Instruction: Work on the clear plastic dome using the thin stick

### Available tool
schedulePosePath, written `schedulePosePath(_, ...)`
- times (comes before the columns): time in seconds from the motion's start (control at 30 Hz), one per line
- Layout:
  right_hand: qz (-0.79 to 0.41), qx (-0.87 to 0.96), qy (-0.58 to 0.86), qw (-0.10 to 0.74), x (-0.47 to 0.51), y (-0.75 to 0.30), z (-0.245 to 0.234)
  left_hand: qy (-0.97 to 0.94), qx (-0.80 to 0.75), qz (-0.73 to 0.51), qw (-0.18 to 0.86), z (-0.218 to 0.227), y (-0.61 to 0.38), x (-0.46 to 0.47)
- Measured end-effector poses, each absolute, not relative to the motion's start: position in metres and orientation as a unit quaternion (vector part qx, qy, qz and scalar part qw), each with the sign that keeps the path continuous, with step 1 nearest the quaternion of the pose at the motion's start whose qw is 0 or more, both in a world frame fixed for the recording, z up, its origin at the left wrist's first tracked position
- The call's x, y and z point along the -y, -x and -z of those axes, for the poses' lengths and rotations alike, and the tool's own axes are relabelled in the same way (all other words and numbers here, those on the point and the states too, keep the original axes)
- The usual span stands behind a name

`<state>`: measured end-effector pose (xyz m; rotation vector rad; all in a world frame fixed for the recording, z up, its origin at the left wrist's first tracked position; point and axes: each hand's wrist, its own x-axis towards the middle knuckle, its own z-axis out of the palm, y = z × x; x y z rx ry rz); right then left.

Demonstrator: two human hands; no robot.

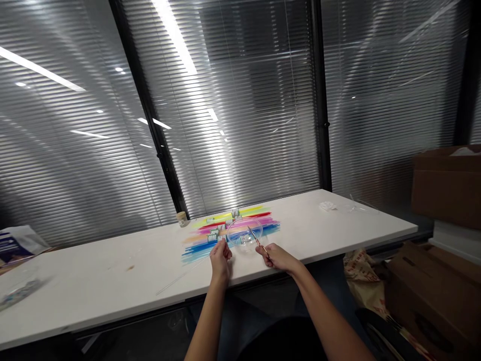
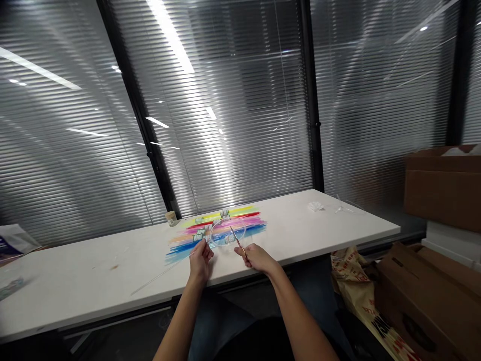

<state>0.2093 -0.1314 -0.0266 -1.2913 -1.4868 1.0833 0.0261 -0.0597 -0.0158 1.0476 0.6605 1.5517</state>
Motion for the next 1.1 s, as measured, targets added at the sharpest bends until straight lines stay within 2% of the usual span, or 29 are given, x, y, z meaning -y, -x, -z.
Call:
schedulePosePath(0.4,-0.447,0.577,0.506,0.459,0.1305,-0.2108,0.0271,-0.426,-0.279,-0.655,0.558,0.0157,-0.0266,0.0599)
schedulePosePath(1.1,-0.433,0.589,0.531,0.428,0.1311,-0.2112,0.0260,-0.432,-0.264,-0.636,0.582,0.0142,-0.0253,0.0611)
